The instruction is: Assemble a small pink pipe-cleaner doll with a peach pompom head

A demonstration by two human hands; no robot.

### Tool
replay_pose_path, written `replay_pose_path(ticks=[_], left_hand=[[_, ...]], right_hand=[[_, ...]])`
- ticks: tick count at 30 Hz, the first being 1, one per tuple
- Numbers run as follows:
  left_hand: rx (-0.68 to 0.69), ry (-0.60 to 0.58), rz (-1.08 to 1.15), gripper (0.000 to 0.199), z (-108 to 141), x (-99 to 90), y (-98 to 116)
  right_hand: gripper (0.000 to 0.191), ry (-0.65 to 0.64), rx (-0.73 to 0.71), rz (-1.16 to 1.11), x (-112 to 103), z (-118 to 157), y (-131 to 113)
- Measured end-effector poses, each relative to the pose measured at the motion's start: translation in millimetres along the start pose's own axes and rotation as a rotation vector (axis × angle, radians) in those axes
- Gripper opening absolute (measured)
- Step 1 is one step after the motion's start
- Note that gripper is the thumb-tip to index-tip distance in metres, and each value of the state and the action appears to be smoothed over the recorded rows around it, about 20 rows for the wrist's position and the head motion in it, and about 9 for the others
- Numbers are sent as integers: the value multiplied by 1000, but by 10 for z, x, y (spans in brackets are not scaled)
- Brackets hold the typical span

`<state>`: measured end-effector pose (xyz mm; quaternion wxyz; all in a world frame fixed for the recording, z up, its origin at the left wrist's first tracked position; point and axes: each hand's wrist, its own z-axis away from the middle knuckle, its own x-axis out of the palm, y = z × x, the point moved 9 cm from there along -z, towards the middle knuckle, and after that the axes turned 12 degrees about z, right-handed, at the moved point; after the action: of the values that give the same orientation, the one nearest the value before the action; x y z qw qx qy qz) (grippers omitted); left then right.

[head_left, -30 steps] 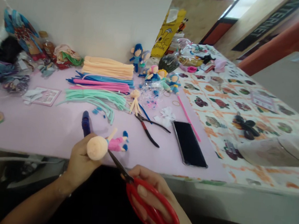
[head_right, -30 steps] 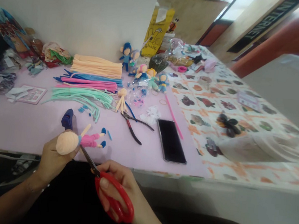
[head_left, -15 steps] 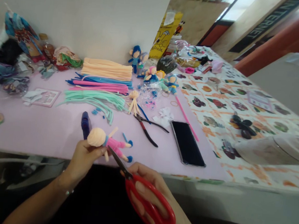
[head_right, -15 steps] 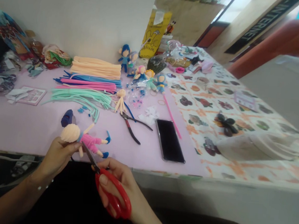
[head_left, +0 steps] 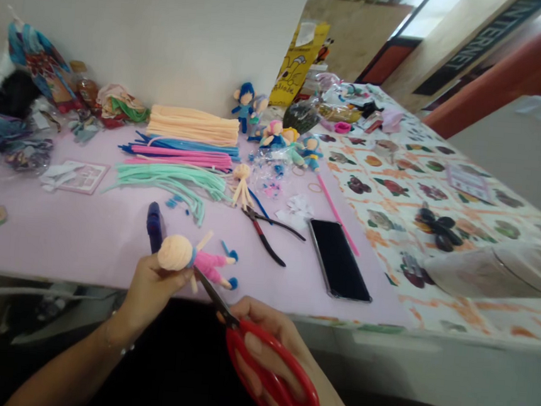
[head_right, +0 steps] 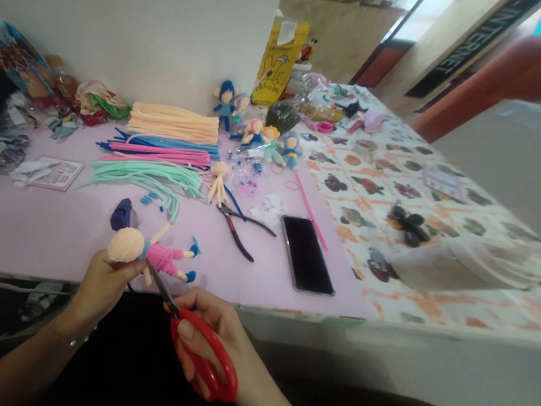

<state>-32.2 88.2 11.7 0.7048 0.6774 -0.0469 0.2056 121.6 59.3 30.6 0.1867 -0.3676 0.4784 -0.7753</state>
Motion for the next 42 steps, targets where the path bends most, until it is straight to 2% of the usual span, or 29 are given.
replay_pose_path(ticks=[13, 20, 24, 27, 29, 33, 35, 38, 42], left_hand=[[39, -3, -24, 7, 0, 6, 45], [61, 81, -79, 4, 12, -68, 50], [190, 174, -166, 6, 57, -99, 223], [270, 184, -195, 12, 66, -77, 301], [206, 171, -147, 11, 28, -73, 215], [-80, 108, 173, 4, -55, -14, -100], [-193, 92, 348, 5, -63, 31, -184], [-284, 75, 493, 7, -60, 67, -200], [-289, 90, 528, 10, -61, 19, -163]], right_hand=[[38, 29, 15, 23, -18, 13, 28], [37, 38, 21, 9, -20, 1, 17], [38, 61, 22, 15, -14, 8, 33], [38, 66, 7, 16, -18, -29, 42], [38, 52, -2, 6, -24, -55, 29], [39, -51, -7, -39, -24, -20, -73], [37, -18, -42, -27, -135, 39, -166], [40, 129, -81, 70, -436, 129, -261], [48, 443, -66, 342, -947, 192, -283]])
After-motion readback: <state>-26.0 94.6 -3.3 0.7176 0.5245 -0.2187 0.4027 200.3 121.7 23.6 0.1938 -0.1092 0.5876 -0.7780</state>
